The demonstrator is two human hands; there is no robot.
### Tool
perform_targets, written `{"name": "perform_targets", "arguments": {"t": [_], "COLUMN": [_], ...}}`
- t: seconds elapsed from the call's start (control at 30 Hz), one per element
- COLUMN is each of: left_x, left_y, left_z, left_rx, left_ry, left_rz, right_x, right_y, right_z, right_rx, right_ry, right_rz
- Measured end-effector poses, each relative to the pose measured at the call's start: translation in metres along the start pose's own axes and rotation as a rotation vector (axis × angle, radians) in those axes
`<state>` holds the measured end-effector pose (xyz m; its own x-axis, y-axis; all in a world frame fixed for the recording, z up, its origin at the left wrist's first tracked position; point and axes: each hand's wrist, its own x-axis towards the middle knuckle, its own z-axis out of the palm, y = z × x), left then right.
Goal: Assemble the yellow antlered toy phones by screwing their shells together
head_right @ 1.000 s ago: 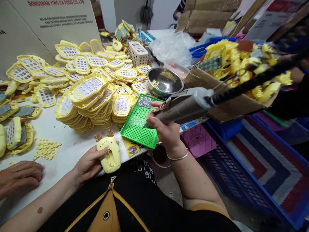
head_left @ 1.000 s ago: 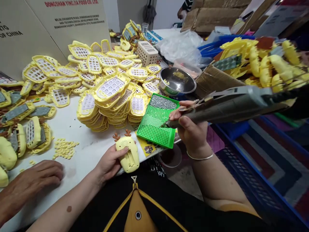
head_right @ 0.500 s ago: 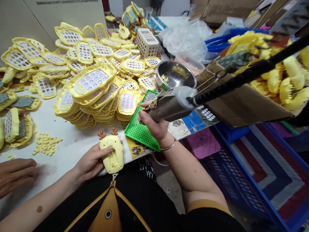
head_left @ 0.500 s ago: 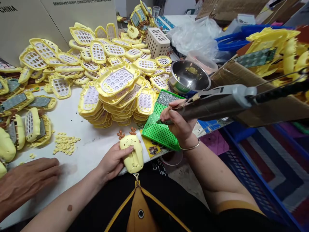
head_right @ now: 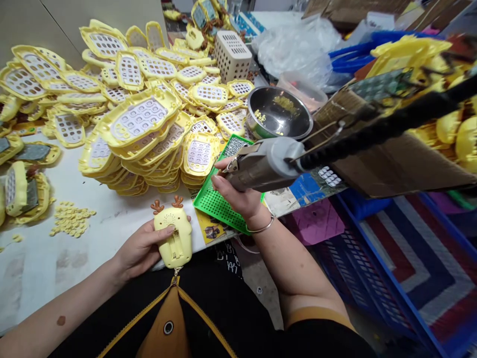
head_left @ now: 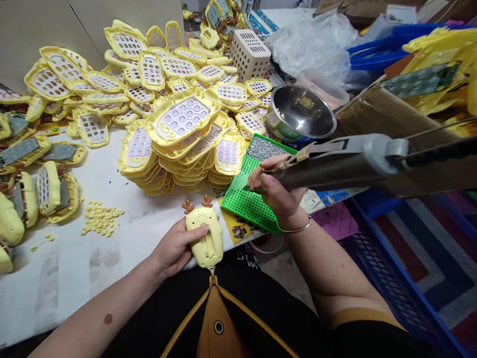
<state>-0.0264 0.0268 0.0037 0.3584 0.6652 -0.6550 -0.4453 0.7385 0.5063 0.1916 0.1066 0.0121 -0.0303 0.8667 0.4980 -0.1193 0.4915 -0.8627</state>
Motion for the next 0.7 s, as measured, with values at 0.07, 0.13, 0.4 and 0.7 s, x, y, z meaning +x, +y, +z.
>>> {"name": "perform_targets", "arguments": {"t": [0.07,0.13,0.4,0.7], "left_x": [-0.001,-0.002,-0.006,-0.005], "left_y": [0.000,-0.002,-0.007,-0.007], "left_z": [0.000,0.001,0.007,0.005], "left_rx": [-0.007,-0.006,0.063,0.086], "left_ry": [-0.027,-0.054,-0.076,-0.105], "left_rz": [0.016,0.030,0.057,0.057], "right_x": [-0.002,-0.006,-0.032,-0.034], "right_y": [-0.009,-0.024,-0.067,-0.054], "right_z": [0.005,0.013,0.040,0.048], "right_rx": [0.013,0.070,0.245,0.281], "right_ry": [0.018,0.023,-0.207,-0.219], "right_rz": [-0.035,-0.082,-0.027,0.016]}}
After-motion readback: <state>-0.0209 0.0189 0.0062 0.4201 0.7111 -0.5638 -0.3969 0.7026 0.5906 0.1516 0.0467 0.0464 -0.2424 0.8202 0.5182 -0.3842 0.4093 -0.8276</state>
